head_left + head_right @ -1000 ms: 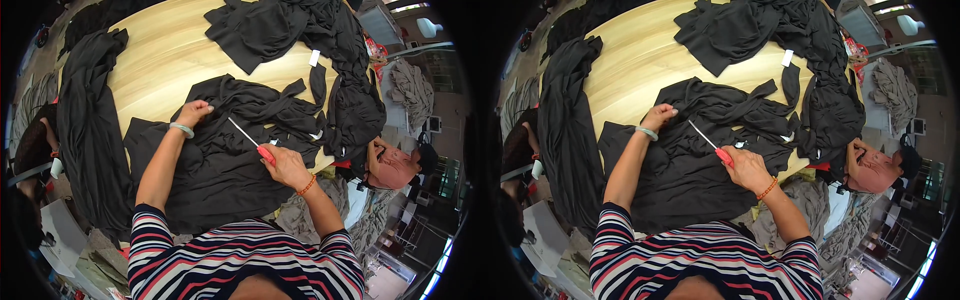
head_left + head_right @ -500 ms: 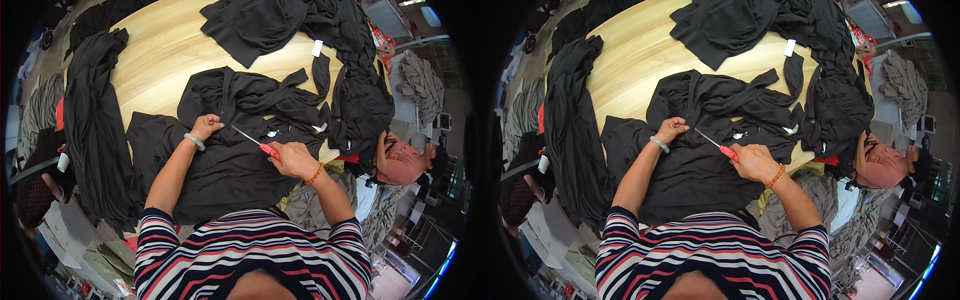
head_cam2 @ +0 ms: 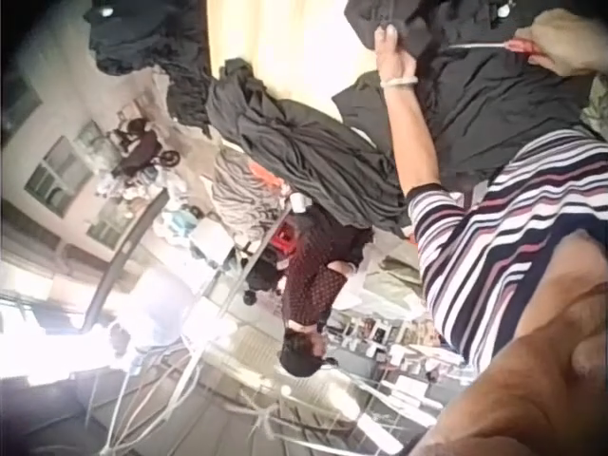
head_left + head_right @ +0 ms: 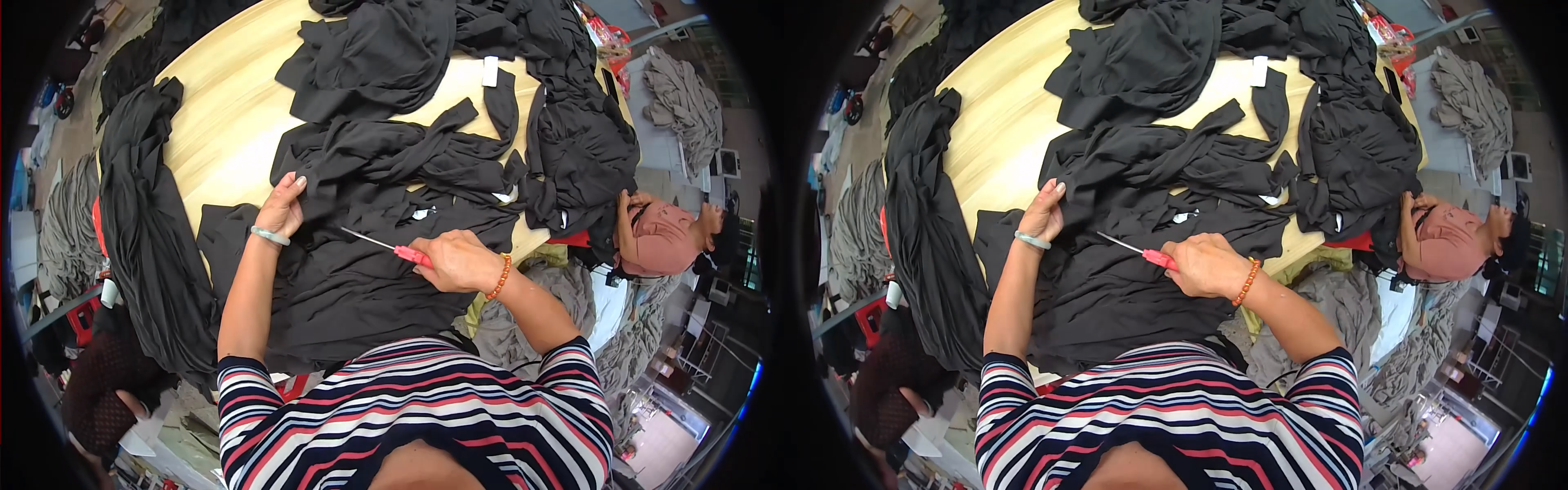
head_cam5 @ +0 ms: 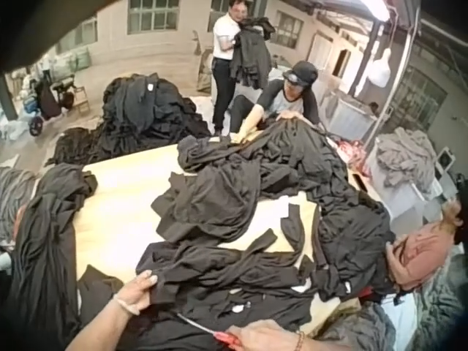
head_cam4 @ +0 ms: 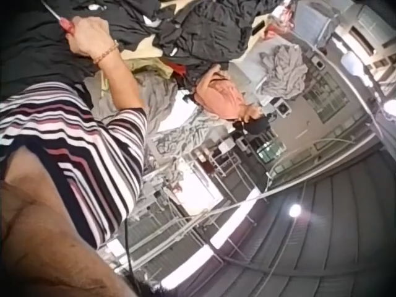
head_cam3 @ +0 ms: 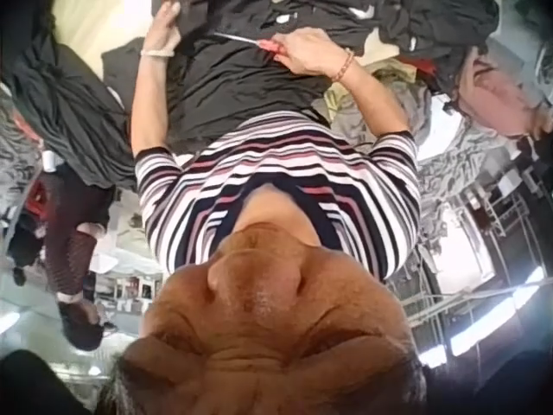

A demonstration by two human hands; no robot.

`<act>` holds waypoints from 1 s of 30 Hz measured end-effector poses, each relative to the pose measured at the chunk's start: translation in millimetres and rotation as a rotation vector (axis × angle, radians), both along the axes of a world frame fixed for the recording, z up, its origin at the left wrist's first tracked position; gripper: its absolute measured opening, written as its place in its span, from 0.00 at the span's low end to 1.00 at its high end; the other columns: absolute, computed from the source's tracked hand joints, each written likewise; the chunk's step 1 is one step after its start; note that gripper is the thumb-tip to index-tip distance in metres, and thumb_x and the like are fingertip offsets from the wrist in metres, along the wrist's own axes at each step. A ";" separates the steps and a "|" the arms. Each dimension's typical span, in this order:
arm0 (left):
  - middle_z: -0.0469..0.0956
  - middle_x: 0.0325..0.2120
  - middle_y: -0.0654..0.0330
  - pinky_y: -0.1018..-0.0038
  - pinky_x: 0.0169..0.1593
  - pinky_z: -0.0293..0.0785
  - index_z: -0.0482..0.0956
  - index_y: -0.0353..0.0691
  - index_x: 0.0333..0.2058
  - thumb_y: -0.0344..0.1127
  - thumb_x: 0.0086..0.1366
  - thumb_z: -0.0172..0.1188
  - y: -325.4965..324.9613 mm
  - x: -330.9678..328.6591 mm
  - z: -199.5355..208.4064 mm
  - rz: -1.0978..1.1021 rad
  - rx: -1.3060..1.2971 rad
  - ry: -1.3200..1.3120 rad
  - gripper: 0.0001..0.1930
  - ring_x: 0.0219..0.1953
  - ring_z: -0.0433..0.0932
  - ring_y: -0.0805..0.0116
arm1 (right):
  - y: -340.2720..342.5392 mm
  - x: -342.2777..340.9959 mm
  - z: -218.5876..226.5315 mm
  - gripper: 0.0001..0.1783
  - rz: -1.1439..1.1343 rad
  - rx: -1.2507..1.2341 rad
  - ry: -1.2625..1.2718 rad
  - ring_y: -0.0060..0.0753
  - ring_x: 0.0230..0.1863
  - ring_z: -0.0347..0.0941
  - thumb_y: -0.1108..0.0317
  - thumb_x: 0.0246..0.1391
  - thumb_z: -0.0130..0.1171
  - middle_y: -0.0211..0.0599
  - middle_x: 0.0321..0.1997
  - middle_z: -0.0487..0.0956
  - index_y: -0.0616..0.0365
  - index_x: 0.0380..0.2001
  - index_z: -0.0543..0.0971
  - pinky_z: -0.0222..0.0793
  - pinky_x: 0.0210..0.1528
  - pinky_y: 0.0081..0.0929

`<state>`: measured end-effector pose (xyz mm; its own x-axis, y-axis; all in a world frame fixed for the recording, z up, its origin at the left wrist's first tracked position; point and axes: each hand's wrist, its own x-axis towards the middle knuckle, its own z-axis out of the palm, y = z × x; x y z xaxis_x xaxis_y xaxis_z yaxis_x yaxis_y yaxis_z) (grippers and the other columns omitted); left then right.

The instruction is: Trimming excess threads and fabric from garment components using scissors.

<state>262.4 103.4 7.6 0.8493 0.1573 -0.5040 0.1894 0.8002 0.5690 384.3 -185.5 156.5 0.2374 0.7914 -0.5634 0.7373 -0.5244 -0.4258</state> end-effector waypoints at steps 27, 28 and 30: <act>0.79 0.40 0.44 0.59 0.48 0.74 0.77 0.36 0.46 0.37 0.58 0.61 -31.8 97.1 -52.6 -0.182 1.645 0.477 0.18 0.44 0.78 0.47 | -39.6 9.1 -14.8 0.17 -0.334 0.262 -0.032 0.52 0.37 0.78 0.65 0.53 0.61 0.45 0.34 0.81 0.51 0.46 0.74 0.73 0.38 0.42; 0.79 0.42 0.44 0.60 0.48 0.74 0.77 0.37 0.47 0.35 0.57 0.62 -25.8 92.6 -57.2 -0.144 1.586 0.446 0.19 0.45 0.78 0.48 | -39.5 13.0 -13.5 0.17 -0.331 0.261 -0.031 0.52 0.37 0.78 0.65 0.53 0.61 0.45 0.34 0.81 0.51 0.46 0.74 0.73 0.38 0.42; 0.79 0.46 0.50 0.66 0.53 0.73 0.76 0.32 0.48 0.29 0.64 0.56 -24.3 88.1 -45.8 0.234 0.508 0.377 0.15 0.47 0.79 0.57 | -38.5 18.9 -10.4 0.16 -0.349 0.261 -0.037 0.53 0.37 0.78 0.65 0.52 0.61 0.47 0.34 0.81 0.54 0.45 0.74 0.74 0.39 0.43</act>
